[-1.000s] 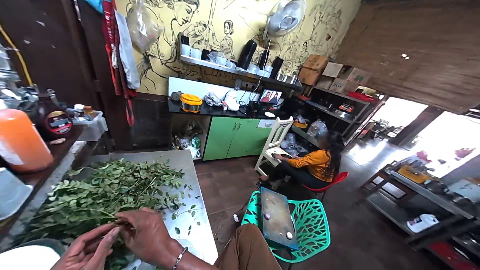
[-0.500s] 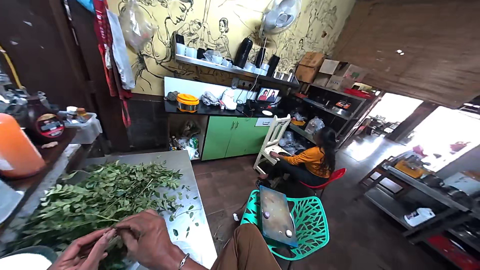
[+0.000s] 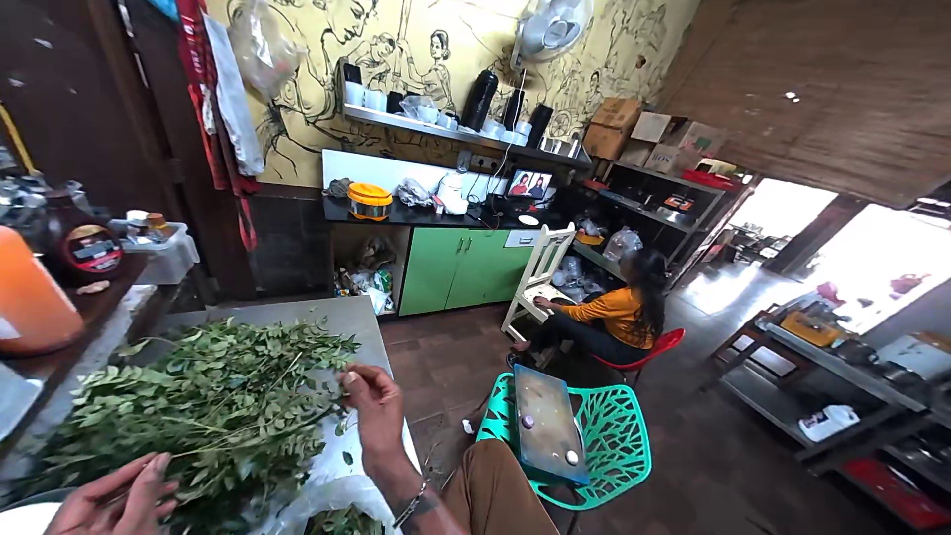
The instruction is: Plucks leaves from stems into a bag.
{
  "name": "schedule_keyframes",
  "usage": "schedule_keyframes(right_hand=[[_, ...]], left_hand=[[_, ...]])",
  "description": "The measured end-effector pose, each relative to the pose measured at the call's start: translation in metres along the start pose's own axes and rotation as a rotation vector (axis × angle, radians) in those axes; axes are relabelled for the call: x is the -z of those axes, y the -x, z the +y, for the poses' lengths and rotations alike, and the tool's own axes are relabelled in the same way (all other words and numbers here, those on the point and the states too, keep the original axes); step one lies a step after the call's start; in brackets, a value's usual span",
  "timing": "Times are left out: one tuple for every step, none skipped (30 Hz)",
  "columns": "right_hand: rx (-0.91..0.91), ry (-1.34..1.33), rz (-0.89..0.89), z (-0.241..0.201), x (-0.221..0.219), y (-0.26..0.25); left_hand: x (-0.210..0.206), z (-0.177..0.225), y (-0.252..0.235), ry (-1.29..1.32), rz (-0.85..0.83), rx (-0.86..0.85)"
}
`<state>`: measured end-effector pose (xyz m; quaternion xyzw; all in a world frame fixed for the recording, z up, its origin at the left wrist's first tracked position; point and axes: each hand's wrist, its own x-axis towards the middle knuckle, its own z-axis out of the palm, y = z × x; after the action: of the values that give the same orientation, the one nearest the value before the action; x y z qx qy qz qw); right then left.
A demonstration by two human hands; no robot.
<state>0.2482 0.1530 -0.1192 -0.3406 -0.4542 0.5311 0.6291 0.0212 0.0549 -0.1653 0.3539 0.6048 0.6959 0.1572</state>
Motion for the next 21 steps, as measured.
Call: schedule_keyframes(right_hand=[[-0.005,-0.024,0.033,-0.004,0.007,-0.003],[-0.019,-0.051,0.058,-0.008,0.015,-0.005],[-0.043,-0.078,0.075,-0.013,0.021,-0.006],[-0.07,-0.104,0.085,-0.019,0.026,-0.006],[-0.095,-0.124,0.086,-0.024,0.03,-0.005],[-0.121,-0.136,0.072,-0.03,0.033,-0.003],[-0.144,-0.141,0.045,-0.034,0.035,0.001],[-0.159,-0.139,0.009,-0.036,0.037,0.005],[-0.17,-0.134,-0.028,-0.037,0.038,0.009],[-0.178,-0.122,-0.061,-0.039,0.038,0.014],[-0.187,-0.104,-0.097,-0.041,0.037,0.02],[-0.197,-0.086,-0.135,-0.042,0.035,0.026],[-0.205,-0.064,-0.179,-0.041,0.032,0.033],[-0.205,-0.036,-0.237,-0.039,0.028,0.041],[-0.197,0.002,-0.303,-0.036,0.024,0.049],[-0.186,0.048,-0.368,-0.034,0.019,0.057],[-0.184,0.101,-0.422,-0.031,0.014,0.064],[-0.194,0.142,-0.461,-0.03,0.01,0.07],[-0.212,0.162,-0.476,-0.029,0.007,0.074],[-0.226,0.168,-0.471,-0.029,0.005,0.076],[-0.243,0.167,-0.46,-0.029,0.005,0.077]], left_hand=[[0.0,-0.003,0.0,-0.03,-0.018,-0.004],[0.001,-0.005,0.001,-0.086,-0.059,-0.003],[0.002,-0.007,0.002,-0.164,-0.117,0.005],[0.004,-0.006,0.002,-0.248,-0.188,0.026],[0.005,-0.004,0.002,-0.316,-0.241,0.045],[0.006,-0.002,0.001,-0.366,-0.271,0.041],[0.007,0.002,0.002,-0.401,-0.284,0.013],[0.008,0.008,0.003,-0.425,-0.284,-0.039],[0.008,0.016,0.005,-0.435,-0.272,-0.104],[0.007,0.024,0.008,-0.437,-0.258,-0.171],[0.005,0.032,0.014,-0.425,-0.248,-0.231],[0.003,0.038,0.021,-0.396,-0.257,-0.276],[0.001,0.042,0.028,-0.345,-0.305,-0.294],[-0.001,0.044,0.037,-0.278,-0.375,-0.285],[-0.005,0.044,0.045,-0.211,-0.455,-0.255],[-0.009,0.043,0.053,-0.146,-0.52,-0.215],[-0.015,0.042,0.061,-0.069,-0.564,-0.167],[-0.022,0.041,0.069,0.01,-0.586,-0.106],[-0.028,0.041,0.075,0.086,-0.584,-0.048],[-0.033,0.041,0.078,0.137,-0.569,-0.002],[-0.035,0.042,0.08,0.157,-0.549,0.036]])
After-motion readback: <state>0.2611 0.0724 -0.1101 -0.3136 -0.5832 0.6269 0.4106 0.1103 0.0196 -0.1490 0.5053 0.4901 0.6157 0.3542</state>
